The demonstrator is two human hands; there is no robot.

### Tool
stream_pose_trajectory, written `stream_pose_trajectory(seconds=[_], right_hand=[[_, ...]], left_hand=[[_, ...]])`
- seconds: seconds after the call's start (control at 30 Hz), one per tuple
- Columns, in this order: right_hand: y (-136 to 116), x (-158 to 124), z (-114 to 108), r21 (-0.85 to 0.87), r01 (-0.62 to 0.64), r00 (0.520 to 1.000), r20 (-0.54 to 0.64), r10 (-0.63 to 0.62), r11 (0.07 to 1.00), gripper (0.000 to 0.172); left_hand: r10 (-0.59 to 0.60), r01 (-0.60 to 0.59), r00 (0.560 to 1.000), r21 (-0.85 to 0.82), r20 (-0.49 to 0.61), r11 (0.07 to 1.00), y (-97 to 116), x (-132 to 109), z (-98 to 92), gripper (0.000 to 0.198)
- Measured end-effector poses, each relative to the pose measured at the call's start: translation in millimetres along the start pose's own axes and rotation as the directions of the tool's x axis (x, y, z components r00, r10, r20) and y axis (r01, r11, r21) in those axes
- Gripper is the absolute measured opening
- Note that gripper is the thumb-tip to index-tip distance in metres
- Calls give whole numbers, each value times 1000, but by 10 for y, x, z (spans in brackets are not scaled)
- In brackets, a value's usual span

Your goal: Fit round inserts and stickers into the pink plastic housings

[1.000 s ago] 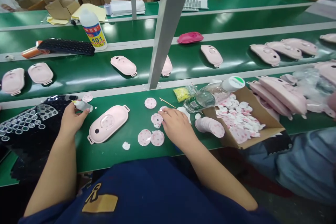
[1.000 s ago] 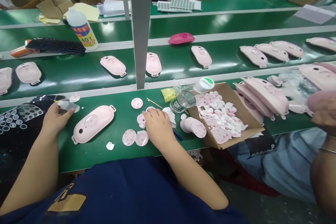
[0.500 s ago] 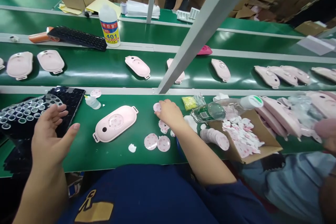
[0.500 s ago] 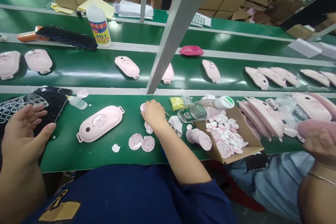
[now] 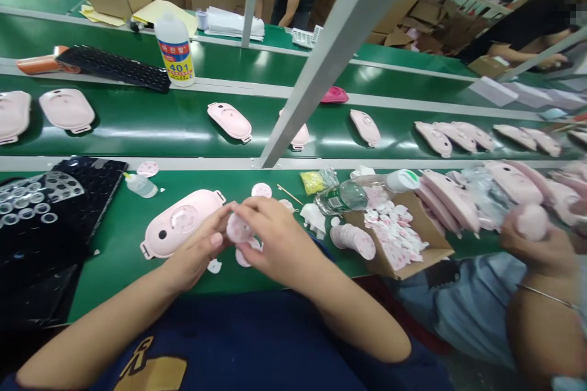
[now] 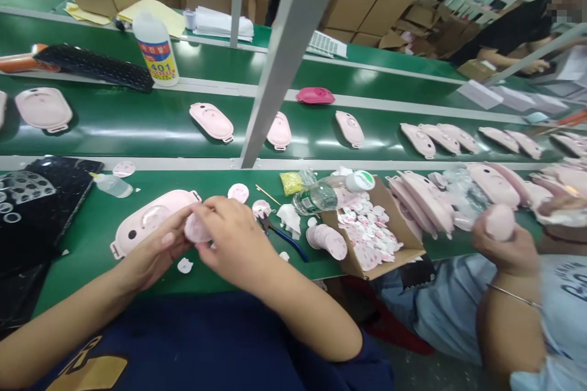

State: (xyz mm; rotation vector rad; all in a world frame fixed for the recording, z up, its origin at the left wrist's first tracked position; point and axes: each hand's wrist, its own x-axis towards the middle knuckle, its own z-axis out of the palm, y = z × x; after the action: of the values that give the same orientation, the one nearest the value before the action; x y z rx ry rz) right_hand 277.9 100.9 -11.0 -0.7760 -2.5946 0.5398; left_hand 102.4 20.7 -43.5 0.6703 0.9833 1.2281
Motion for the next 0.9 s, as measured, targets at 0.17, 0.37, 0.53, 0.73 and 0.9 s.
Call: stream_pose_trajectory(seconds=[0.17,0.37,0.53,0.73,0.9], right_hand=[[-51,-329,-104,-150,17,961,-272,-58,989,44],[215,-690,-173,-366,102,922,-315,-226,925,32],[373,-750,-276,-365,152,943,-226,-245,919,33],[415,-688,-531,-367,333,915,-98,-392,869,18],[286,-726,-817,-139,305,938,-127,-323,942,21]], left_hand=[[-188,176,980,-169,-58,970,5,369,405,52],[-319,309,948,-241,-3,920,5,508,677,53],[-358,362,932,-241,62,900,30,532,778,44],[-498,505,863,-191,86,842,54,494,736,53],[-549,560,829,-171,110,811,35,443,673,50]])
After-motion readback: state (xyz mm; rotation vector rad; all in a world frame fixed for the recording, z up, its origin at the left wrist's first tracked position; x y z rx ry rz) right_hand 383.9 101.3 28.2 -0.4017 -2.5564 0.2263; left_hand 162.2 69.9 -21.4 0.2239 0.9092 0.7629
